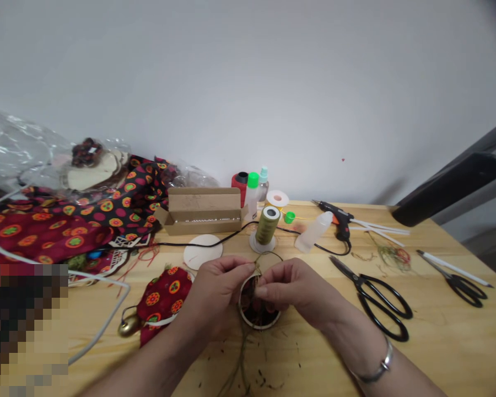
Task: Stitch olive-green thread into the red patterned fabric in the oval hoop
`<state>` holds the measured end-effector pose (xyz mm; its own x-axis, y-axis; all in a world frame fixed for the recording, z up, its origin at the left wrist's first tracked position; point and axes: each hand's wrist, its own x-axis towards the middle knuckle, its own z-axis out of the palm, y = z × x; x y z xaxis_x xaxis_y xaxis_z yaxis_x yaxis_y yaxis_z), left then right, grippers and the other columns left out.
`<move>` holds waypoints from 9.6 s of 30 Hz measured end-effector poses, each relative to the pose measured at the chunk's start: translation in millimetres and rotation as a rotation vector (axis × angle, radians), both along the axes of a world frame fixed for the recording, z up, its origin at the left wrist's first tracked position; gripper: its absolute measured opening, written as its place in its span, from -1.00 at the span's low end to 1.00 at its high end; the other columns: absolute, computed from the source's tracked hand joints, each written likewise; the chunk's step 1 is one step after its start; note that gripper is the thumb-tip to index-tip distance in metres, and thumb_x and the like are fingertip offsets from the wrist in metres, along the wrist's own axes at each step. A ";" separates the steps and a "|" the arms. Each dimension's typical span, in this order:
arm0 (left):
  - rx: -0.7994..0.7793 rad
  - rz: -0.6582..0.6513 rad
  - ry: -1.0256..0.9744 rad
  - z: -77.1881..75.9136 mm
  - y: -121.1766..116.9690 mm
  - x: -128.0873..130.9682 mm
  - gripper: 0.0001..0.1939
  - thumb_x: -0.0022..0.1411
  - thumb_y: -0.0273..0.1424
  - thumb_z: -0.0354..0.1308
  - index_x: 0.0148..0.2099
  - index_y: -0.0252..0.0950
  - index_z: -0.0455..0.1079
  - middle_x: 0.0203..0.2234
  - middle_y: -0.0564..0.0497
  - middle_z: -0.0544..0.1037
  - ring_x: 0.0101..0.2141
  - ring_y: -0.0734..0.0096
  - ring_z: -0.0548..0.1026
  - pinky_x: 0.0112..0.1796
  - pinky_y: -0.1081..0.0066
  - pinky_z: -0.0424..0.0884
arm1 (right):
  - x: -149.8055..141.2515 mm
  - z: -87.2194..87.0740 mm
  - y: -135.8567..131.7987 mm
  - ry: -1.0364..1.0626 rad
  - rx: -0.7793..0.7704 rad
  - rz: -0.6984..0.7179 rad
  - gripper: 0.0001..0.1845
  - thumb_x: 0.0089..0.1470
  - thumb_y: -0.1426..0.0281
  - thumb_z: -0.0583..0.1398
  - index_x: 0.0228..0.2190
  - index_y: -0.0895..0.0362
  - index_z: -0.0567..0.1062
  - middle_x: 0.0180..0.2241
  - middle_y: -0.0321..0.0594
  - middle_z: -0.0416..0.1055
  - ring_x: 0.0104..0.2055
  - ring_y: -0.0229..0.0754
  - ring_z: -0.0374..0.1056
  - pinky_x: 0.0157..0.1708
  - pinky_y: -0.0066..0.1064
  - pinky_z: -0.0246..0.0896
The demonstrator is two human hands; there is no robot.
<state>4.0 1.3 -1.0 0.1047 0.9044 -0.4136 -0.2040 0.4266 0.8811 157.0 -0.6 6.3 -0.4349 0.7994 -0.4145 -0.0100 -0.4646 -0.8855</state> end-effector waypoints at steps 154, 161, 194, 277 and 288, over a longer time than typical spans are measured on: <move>-0.025 -0.183 -0.158 -3.4 -6.8 4.3 -0.78 0.01 -0.27 0.21 -0.43 -0.35 0.47 -0.78 0.23 0.11 -0.75 0.73 -0.04 -0.71 0.58 -0.21 | -4.7 -1.4 7.0 -0.212 0.330 -0.417 -0.83 -0.19 0.33 0.27 -0.63 0.20 0.50 -0.70 -0.35 0.28 -0.68 -0.41 -0.03 -0.65 -0.49 -0.08; -0.018 -0.186 -0.158 -3.9 -4.7 3.5 -0.77 0.01 -0.27 0.21 -0.39 -0.36 0.48 -0.78 0.23 0.12 -0.75 0.73 -0.06 -0.71 0.56 -0.22 | -5.0 -1.1 7.2 -0.202 0.317 -0.421 -0.82 -0.21 0.33 0.27 -0.63 0.21 0.50 -0.72 -0.35 0.27 -0.66 -0.39 0.05 -0.63 -0.50 -0.02; -0.031 -0.137 -0.084 10.4 -8.0 7.9 -0.88 -0.08 -0.35 0.26 -0.45 -0.29 0.54 -0.71 0.11 0.46 -0.67 0.60 0.31 -0.58 0.58 0.22 | -6.9 -1.2 5.1 0.050 0.198 -0.412 -0.79 -0.16 0.37 0.24 -0.66 0.23 0.39 -0.76 -0.43 0.15 -0.71 -0.45 -0.05 -0.70 -0.53 -0.24; 0.869 -0.309 0.774 -0.2 -21.8 2.3 -0.81 0.13 -0.43 0.03 -0.34 -0.16 0.49 -0.47 -0.01 0.51 -0.41 0.35 0.43 -0.37 0.43 0.26 | 14.2 16.0 11.5 0.301 0.116 -0.477 -0.72 -0.16 0.31 0.27 -0.60 0.19 0.27 -0.71 -0.43 0.21 -0.75 -0.52 -0.15 -0.74 -0.60 -0.39; 0.560 0.082 0.164 0.8 -9.2 1.6 -0.75 0.17 -0.37 0.02 -0.09 -0.20 0.35 -0.04 -0.04 0.38 -0.04 0.28 0.33 -0.02 0.31 0.21 | 3.9 4.6 4.5 0.230 0.094 -0.300 -0.77 -0.14 0.36 0.26 -0.60 0.21 0.33 -0.72 -0.35 0.33 -0.76 -0.50 -0.01 -0.76 -0.60 -0.28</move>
